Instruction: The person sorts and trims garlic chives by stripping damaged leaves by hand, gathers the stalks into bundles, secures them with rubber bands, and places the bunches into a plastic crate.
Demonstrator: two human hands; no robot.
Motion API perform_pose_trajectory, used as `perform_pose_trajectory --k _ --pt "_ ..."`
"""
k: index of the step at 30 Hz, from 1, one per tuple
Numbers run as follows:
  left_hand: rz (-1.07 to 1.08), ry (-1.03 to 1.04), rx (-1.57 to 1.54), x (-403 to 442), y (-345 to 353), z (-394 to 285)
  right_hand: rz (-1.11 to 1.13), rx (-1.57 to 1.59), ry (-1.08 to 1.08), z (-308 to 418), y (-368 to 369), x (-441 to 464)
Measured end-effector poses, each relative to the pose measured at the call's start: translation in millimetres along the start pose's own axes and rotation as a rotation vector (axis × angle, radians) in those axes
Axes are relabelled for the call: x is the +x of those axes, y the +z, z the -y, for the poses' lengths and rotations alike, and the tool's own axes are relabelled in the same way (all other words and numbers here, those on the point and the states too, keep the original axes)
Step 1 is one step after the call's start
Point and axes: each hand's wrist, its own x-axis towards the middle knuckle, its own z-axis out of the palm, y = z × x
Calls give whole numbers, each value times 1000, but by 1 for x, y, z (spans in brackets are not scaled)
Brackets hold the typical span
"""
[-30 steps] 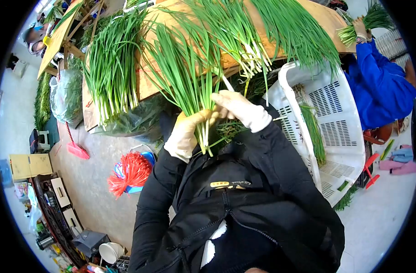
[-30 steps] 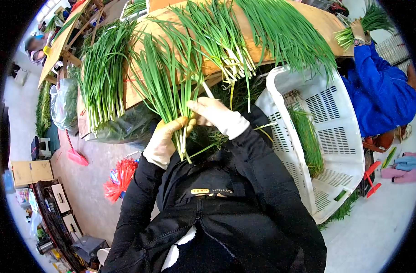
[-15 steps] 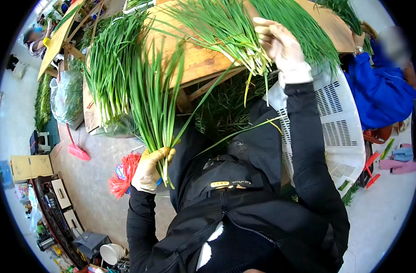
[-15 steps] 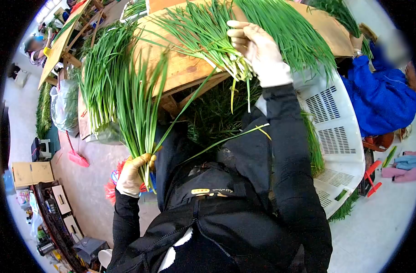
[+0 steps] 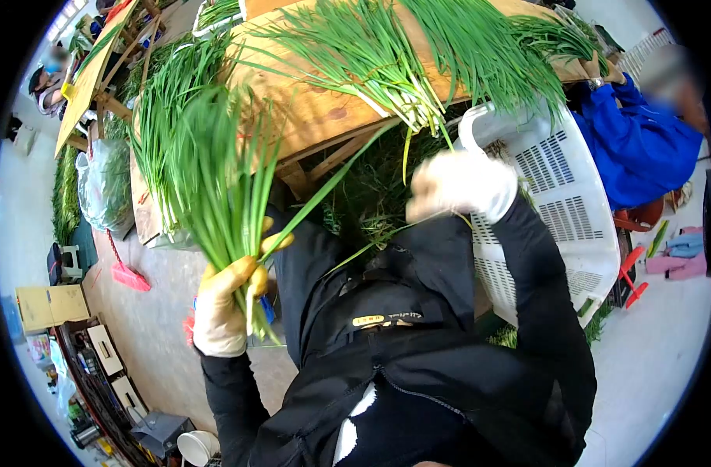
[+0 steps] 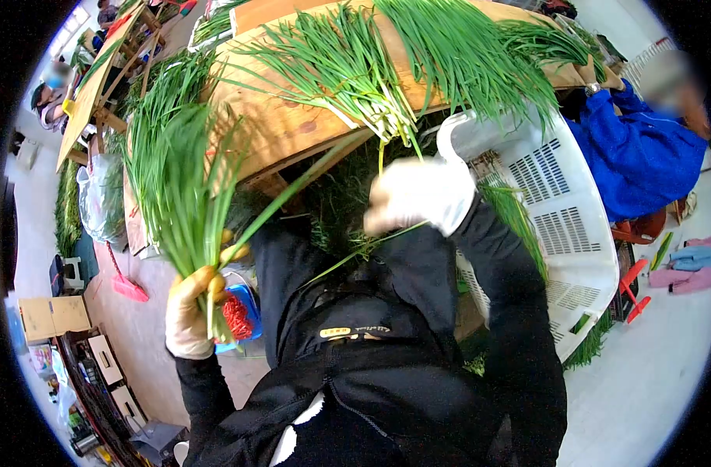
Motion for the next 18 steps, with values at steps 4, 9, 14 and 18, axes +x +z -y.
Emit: perform_pose_trajectory --k 4,9,14,18 --pt "109 213 9 -11 10 -30 -596 -167 528 -51 -34 27" --pt "114 337 -243 41 31 -24 -410 -201 564 -88 -31 61" --pt "337 -30 -556 105 40 30 -936 -153 335 -49 -56 -7" --pt "289 -163 -704 120 26 65 -1422 1051 -202 -26 12 -10"
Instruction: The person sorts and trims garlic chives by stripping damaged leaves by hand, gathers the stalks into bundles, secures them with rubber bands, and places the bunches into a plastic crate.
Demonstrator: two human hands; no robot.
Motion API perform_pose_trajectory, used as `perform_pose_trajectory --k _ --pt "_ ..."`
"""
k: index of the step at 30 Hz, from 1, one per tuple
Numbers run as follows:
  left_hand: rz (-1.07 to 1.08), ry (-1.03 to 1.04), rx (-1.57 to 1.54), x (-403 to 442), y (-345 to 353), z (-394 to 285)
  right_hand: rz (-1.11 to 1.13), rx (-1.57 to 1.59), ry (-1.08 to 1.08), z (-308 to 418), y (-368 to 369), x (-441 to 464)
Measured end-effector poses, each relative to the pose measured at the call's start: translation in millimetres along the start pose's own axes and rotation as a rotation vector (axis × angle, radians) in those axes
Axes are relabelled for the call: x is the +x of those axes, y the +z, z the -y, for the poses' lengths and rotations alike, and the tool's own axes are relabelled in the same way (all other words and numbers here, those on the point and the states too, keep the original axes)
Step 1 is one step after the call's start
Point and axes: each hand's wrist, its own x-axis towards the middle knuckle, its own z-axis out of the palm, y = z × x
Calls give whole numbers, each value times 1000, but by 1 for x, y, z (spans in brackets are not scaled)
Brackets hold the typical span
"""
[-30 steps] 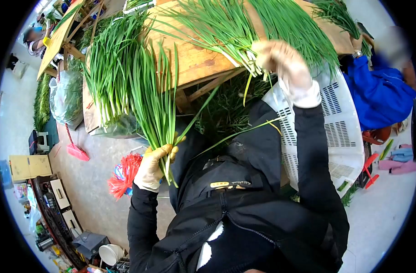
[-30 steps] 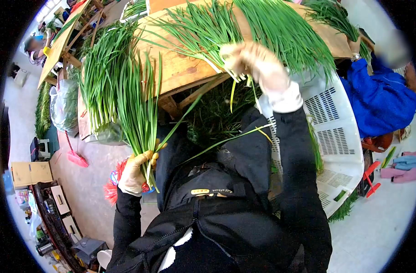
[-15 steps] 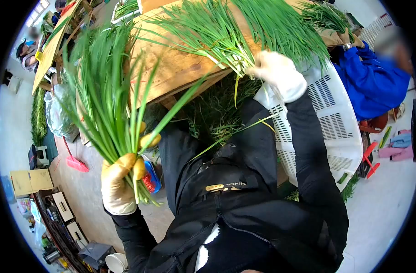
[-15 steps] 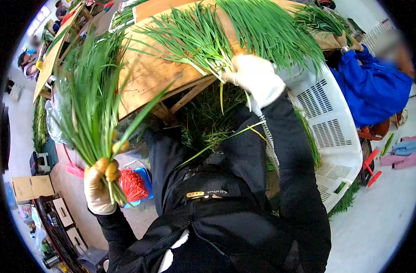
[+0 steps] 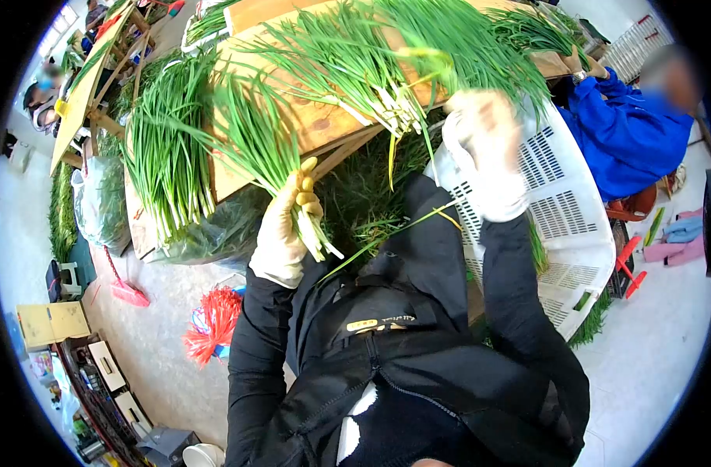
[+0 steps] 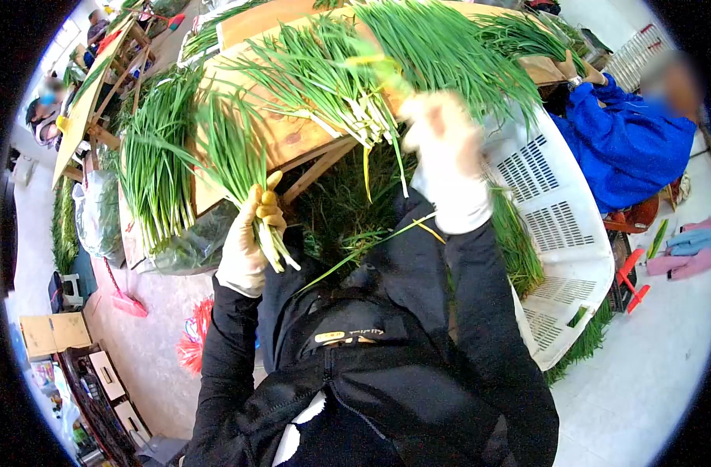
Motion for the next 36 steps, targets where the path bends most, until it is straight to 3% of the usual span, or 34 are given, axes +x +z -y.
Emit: perform_pose_trajectory --k 2,4,6,10,12,14,16,18,20,22,24,26,28,30,31,32,36 --pt "-36 50 102 -3 -6 7 514 -146 725 -12 16 -39" --pt "-78 59 205 -6 -15 12 595 -215 722 -43 22 -77" --pt "-166 77 318 -12 -22 16 574 18 791 -44 27 -97" --pt "-156 66 457 -22 -25 29 543 82 765 -44 37 -116" --pt "-121 84 499 -21 -28 34 658 -85 718 -34 47 -122" --pt "-173 72 563 -21 -23 35 748 -170 408 -37 55 -138" --pt "-236 49 645 -25 -19 31 996 -159 442 -34 55 -132" --pt "-233 60 631 -27 -21 25 706 -350 190 -38 52 -106" --pt "-227 125 630 -32 -5 22 420 -898 -166 -52 52 -64" --pt "-110 120 518 -30 -8 17 383 -1240 -270 -61 59 -23" --pt "-48 114 433 -32 2 12 441 -1361 -212 -62 73 5" --pt "-16 129 320 -31 4 11 575 -1363 10 -82 83 28" --pt "-61 172 311 -29 2 6 618 -1357 19 -98 85 37" --pt "-51 213 260 -31 -1 -2 730 -1326 222 -106 82 39" --pt "-37 167 183 -34 -10 -10 724 -1239 163 -102 72 33" --pt "-24 120 106 -37 -18 -16 835 -938 349 -103 59 27" --pt "-64 197 146 -48 -17 -31 1023 -1089 248 -57 16 -41"
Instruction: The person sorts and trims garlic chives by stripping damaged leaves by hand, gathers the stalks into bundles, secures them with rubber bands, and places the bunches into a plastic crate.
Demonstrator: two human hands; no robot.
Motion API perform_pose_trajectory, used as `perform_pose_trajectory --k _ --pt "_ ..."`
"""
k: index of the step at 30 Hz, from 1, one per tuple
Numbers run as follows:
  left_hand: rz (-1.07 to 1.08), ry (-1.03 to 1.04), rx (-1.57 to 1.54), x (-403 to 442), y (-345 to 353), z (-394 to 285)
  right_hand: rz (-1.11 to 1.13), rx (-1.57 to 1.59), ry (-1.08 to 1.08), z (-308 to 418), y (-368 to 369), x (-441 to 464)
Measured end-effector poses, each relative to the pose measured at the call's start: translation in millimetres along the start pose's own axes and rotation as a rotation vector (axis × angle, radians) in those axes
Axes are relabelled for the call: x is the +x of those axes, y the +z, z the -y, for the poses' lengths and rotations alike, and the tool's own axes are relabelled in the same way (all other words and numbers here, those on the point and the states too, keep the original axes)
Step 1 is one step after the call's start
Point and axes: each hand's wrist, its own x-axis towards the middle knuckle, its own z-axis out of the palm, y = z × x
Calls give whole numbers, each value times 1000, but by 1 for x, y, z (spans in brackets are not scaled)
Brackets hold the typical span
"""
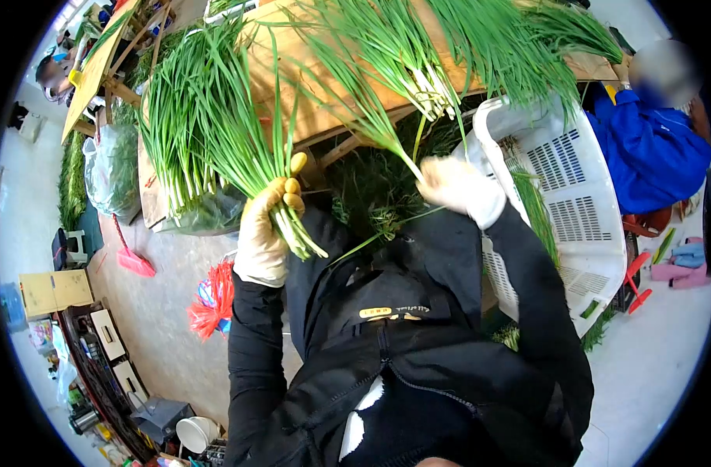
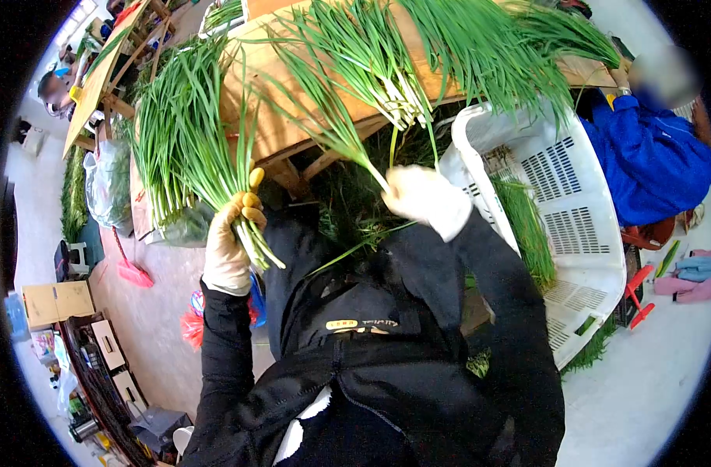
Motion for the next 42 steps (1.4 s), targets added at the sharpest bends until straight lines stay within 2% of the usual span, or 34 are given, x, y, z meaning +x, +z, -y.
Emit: perform_pose_trajectory --k 2,4,6,8,9,10,12,13,14,16,17,18,20,22,23,24,25,26,27,28,30,32,33,36,38,39,41,42 --pt "16 19 11 2 6 -6 158 -194 -5 -5 19 -42" --pt "12 22 3 6 8 -8 541 -252 -31 -10 24 -81" --pt "29 -8 -30 11 7 -9 821 -224 -43 -16 14 -109" --pt "64 -53 -39 14 8 -8 595 139 -228 -37 -18 -125" --pt "-31 -15 15 16 14 -6 411 88 -148 -27 -42 -130" --pt "5 -61 -16 19 14 -5 224 33 -69 -16 -62 -133" --pt "22 -87 -45 24 16 -3 113 -59 -66 -7 -72 -130" --pt "33 -88 -46 28 17 -3 -2 -92 -118 -1 -83 -130" --pt "19 -86 -36 32 18 -4 -184 20 -173 2 -95 -131" --pt "33 -104 -39 34 20 -3 -93 -70 -167 8 -100 -118" --pt "34 -125 -68 35 20 -4 4 -140 -57 10 -100 -113" --pt "40 -137 -103 38 20 -4 -4 -153 -62 14 -110 -112" --pt "-41 -88 -70 34 20 -3 -186 -40 -198 27 -131 -116" --pt "36 -115 -122 40 14 -3 -130 -124 -207 30 -131 -109" --pt "68 -195 -184 43 12 -6 -182 29 -111 39 -150 -113" --pt "92 -187 -173 43 13 -6 -222 193 -12 47 -160 -114" --pt "54 -182 -169 38 15 -4 -116 124 -58 43 -163 -104" --pt "30 -173 -161 38 20 -5 -5 242 98 40 -161 -98" --pt "107 -199 -175 43 18 -8 -179 341 115 48 -170 -102" --pt "67 -211 -205 42 15 -9 -343 441 125 56 -181 -107" --pt "77 -187 -173 42 10 -9 -83 417 80 47 -200 -97" --pt "67 -214 -195 43 7 -11 -355 420 99 60 -214 -103" --pt "81 -210 -190 43 7 -11 -289 390 0 64 -223 -102" --pt "85 -216 -211 41 5 -12 -326 214 95 53 -229 -92" --pt "102 -191 -181 38 4 -11 -304 467 -160 37 -236 -83" --pt "97 -195 -194 38 4 -11 -317 357 -79 50 -233 -87" --pt "99 -191 -198 41 4 -11 -363 559 -134 40 -246 -83" --pt "99 -191 -200 40 3 -10 -366 475 -62 37 -251 -85"
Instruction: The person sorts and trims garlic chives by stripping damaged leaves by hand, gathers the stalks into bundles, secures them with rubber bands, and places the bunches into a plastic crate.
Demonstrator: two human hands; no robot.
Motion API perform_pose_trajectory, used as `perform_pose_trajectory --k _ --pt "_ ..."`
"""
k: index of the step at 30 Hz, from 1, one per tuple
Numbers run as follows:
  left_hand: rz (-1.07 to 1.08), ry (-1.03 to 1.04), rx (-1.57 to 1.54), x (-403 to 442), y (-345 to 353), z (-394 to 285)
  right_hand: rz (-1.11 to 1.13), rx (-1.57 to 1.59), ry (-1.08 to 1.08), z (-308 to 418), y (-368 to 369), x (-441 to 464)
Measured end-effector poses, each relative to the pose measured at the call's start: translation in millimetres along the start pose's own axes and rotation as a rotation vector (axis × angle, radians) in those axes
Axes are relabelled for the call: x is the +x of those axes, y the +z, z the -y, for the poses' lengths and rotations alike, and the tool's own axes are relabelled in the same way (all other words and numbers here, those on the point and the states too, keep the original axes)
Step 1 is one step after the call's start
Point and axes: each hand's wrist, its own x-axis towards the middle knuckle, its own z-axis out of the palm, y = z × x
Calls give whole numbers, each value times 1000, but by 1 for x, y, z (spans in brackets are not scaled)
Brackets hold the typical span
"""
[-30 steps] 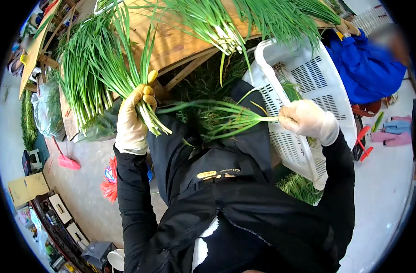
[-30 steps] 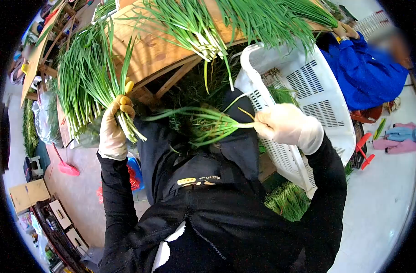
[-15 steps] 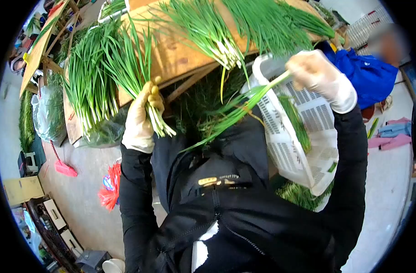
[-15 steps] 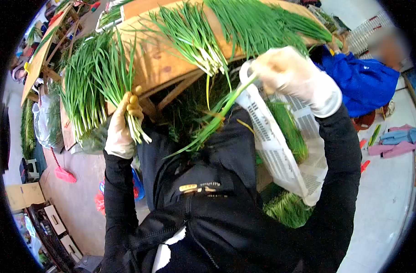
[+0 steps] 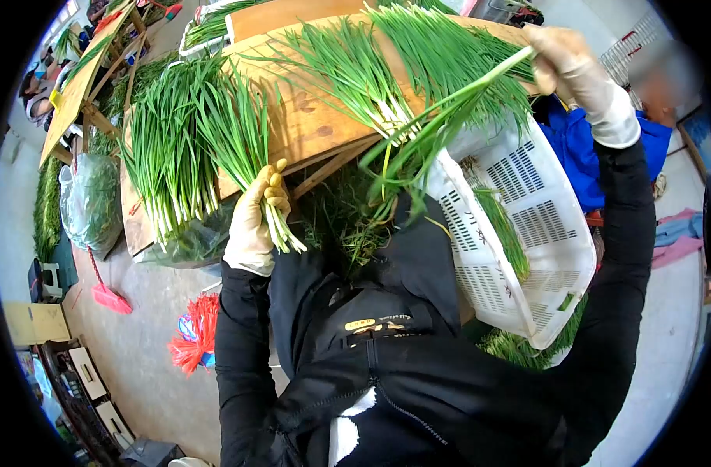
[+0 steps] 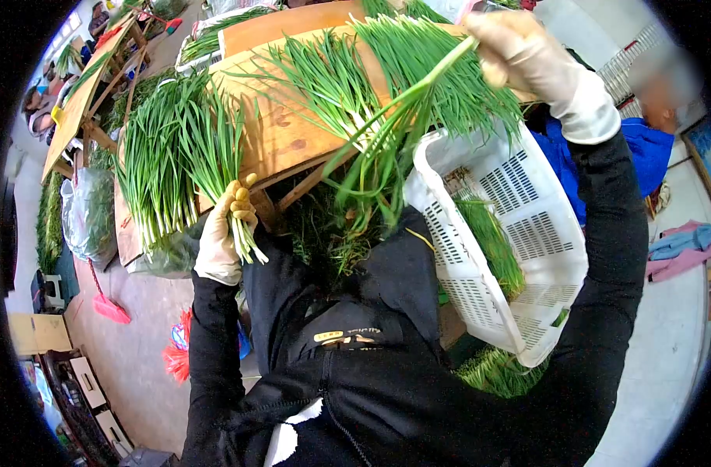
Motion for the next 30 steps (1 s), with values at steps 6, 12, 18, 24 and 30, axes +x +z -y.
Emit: perform_pose_trajectory --k 6,12,18,24,30 --pt "-117 51 -9 2 5 6 -98 -1 -56 12 -18 8" --pt "-55 -13 -73 7 -12 3 -700 91 -350 23 -88 27" --pt "-49 6 -31 8 -15 10 -1110 -283 -528 60 -20 -11" --pt "-9 36 76 7 -13 31 -45 601 -93 -54 159 -14" --pt "49 35 209 4 -29 53 108 803 168 -114 278 -37"
